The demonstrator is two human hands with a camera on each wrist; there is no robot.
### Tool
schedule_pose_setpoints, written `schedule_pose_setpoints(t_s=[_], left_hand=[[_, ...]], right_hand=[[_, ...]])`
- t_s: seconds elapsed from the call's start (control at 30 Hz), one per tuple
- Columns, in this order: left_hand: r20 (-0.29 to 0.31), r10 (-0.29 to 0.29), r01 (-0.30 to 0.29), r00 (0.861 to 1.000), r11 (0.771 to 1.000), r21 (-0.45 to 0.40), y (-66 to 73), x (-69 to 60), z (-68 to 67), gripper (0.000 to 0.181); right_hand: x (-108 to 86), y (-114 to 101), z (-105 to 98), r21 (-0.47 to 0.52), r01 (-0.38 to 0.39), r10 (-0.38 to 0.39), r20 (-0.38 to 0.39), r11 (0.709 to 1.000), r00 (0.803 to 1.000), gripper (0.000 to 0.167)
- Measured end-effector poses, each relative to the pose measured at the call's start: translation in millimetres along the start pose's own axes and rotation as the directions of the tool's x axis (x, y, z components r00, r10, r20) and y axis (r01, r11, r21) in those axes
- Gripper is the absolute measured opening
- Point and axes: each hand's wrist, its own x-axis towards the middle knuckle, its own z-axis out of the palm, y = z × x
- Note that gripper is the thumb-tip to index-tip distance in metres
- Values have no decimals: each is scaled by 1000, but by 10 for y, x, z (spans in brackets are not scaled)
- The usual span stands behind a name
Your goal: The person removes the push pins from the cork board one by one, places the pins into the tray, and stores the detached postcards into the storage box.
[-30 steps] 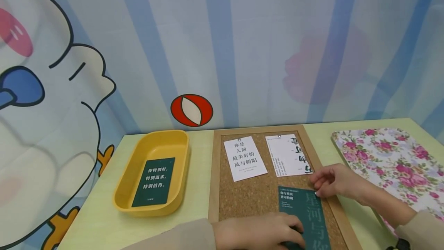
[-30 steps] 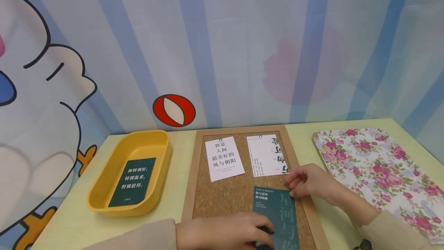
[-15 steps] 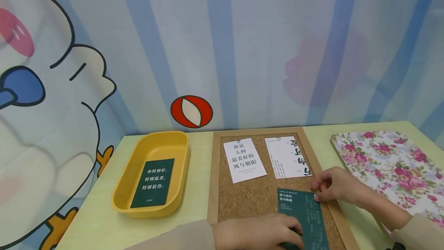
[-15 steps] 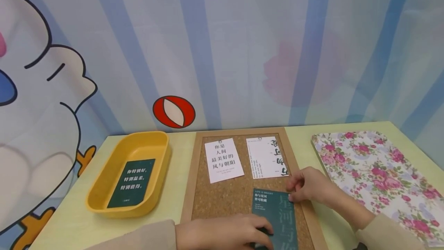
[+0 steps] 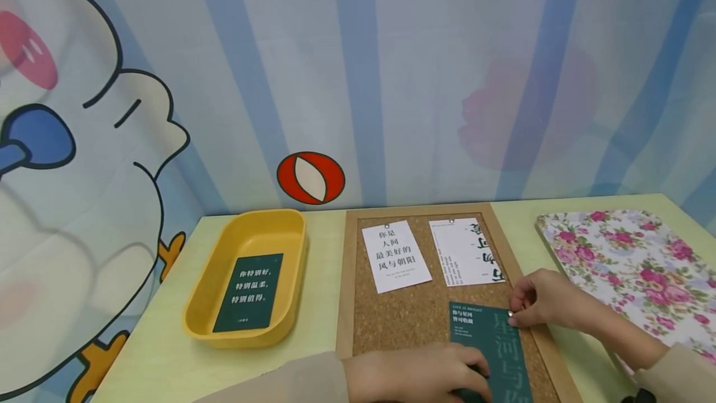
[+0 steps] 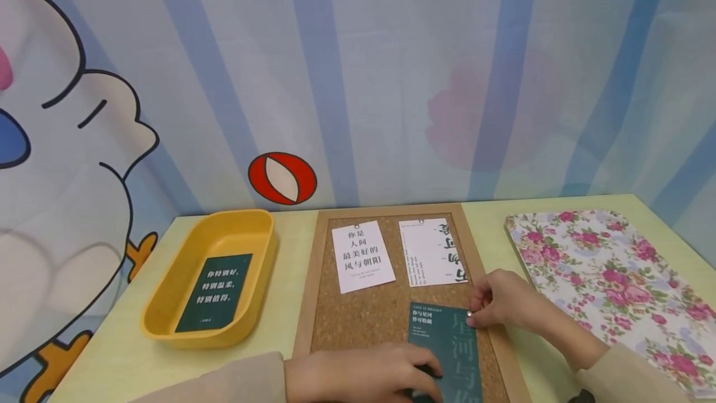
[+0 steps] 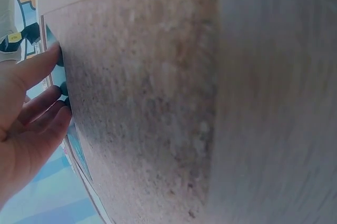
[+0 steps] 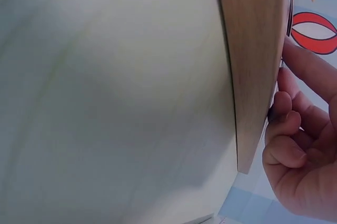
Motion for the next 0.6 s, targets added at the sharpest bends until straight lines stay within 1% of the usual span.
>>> schedule_pose_setpoints(t_s=[0.2,0.3,0.43,0.6], left_hand=[[-12,8,-8,1000,1000,0,-2,3,-2,31],[-11,4,-4,1000,1000,4,0,9,-5,31],[-4,1,-1,1000,1000,12,12,13,-14,31],[2,-5,5,1000,1000,15,10,3,-23,32]], right_hand=[[24,17,-24,-36,78,-77,26,996,997,17],[29,39,-30,-38,143,-142,36,989,989,16],[24,77,-33,-52,250,-248,30,967,968,15],[56,101,-18,-88,363,-364,9,928,931,18]])
